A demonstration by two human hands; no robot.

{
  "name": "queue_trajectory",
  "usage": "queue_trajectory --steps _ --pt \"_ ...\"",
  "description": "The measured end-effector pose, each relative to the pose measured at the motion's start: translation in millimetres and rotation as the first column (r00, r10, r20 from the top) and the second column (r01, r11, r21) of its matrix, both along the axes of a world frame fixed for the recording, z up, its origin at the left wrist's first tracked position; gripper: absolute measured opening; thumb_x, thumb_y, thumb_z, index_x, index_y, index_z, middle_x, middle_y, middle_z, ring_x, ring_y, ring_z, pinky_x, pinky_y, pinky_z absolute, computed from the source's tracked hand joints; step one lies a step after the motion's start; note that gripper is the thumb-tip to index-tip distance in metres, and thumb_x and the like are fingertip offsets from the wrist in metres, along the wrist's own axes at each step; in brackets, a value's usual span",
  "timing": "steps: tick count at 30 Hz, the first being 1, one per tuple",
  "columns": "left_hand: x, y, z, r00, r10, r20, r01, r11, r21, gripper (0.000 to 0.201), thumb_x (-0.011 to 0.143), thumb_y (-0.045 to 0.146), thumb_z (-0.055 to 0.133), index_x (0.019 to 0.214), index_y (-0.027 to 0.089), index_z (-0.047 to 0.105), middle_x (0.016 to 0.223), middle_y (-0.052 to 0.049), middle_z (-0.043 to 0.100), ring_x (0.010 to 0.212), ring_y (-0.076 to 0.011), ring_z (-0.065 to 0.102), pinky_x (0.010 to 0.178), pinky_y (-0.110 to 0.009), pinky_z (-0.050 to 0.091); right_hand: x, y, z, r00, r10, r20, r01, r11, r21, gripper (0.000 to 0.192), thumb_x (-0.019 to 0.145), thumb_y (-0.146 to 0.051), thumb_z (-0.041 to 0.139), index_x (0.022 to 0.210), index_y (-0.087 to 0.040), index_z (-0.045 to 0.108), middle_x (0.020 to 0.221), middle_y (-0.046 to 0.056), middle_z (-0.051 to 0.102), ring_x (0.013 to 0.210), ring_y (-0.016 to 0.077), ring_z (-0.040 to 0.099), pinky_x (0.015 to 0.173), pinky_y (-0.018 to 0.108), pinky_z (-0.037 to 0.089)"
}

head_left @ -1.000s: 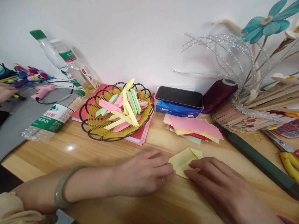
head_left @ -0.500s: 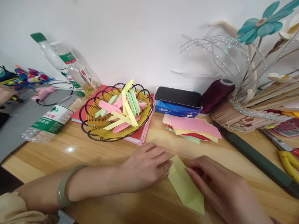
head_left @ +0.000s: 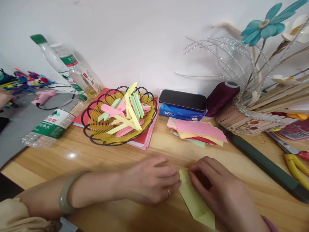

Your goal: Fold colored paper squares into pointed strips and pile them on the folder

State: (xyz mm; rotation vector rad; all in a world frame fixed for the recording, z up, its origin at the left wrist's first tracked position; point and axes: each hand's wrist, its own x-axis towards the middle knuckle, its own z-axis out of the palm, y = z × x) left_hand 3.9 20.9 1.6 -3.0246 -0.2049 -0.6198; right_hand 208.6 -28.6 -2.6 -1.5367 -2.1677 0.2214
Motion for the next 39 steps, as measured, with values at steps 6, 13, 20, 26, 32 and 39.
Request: queue_trajectory --steps 6,13,20,26,32,39 --pt "-2.9 8.2 -3.6 0.999 0.038 -0.014 -0.037 0.999 0.038 0.02 0.089 0.011 0.043 0.088 0.01 0.064 0.104 -0.006 0.063 0.096 -0.0171 0.053 0.083 -0.036 0.043 1.8 1.7 -2.9 0.999 0.038 -0.017 -0.037 0.999 0.021 0.011 0.087 -0.02 0.042 0.083 -0.02 0.052 0.075 0.002 0.059 0.063 0.0142 0.057 0.057 0.026 0.045" --pt "1.2 16.1 -4.5 0.998 0.062 -0.018 -0.063 0.996 -0.063 0.022 0.093 0.012 0.039 0.095 0.011 0.06 0.094 -0.004 0.066 0.094 -0.0155 0.056 0.083 -0.03 0.044 0.1 -0.9 -4.7 0.989 0.139 0.05 -0.143 0.984 0.108 0.013 0.088 -0.016 0.042 0.087 -0.018 0.054 0.079 0.004 0.059 0.069 0.0155 0.057 0.061 0.028 0.045" --pt "2.4 16.0 -1.4 0.998 0.05 0.022 -0.051 0.999 0.011 0.03 0.095 0.01 0.032 0.096 0.012 0.062 0.103 -0.002 0.066 0.106 -0.0172 0.052 0.095 -0.035 0.041 3.9 -4.1 -4.7 0.968 0.218 0.128 -0.23 0.969 0.09 0.014 0.088 -0.012 0.042 0.093 -0.015 0.054 0.088 0.007 0.058 0.077 0.0172 0.055 0.065 0.03 0.046" --pt "0.8 16.3 -2.6 0.997 0.081 0.008 -0.081 0.997 -0.019 0.027 0.094 0.012 0.037 0.095 0.014 0.063 0.101 -0.002 0.066 0.108 -0.0183 0.052 0.097 -0.037 0.04 5.8 -6.1 -0.9 0.951 0.274 0.145 -0.291 0.951 0.108 0.025 0.092 -0.014 0.032 0.095 -0.013 0.057 0.087 0.009 0.059 0.078 0.0173 0.055 0.067 0.031 0.047" --pt "0.1 14.0 -1.5 0.996 0.081 -0.028 -0.083 0.994 -0.065 0.023 0.093 0.011 0.039 0.096 0.011 0.062 0.098 -0.003 0.065 0.111 -0.0186 0.049 0.101 -0.038 0.036 4.4 -4.9 1.1 0.946 0.278 0.165 -0.305 0.938 0.166 0.035 0.093 -0.016 0.026 0.093 -0.012 0.061 0.082 0.009 0.061 0.073 0.0178 0.055 0.063 0.032 0.047" --pt "-2.4 8.6 -3.9 0.992 0.051 -0.116 -0.062 0.994 -0.095 0.025 0.089 0.009 0.039 0.104 0.007 0.059 0.103 -0.007 0.062 0.118 -0.0195 0.041 0.109 -0.039 0.025 5.1 -5.2 -2.9 0.943 0.278 0.185 -0.314 0.928 0.203 0.036 0.093 -0.016 0.026 0.092 -0.012 0.061 0.081 0.01 0.061 0.074 0.0195 0.055 0.064 0.034 0.045"
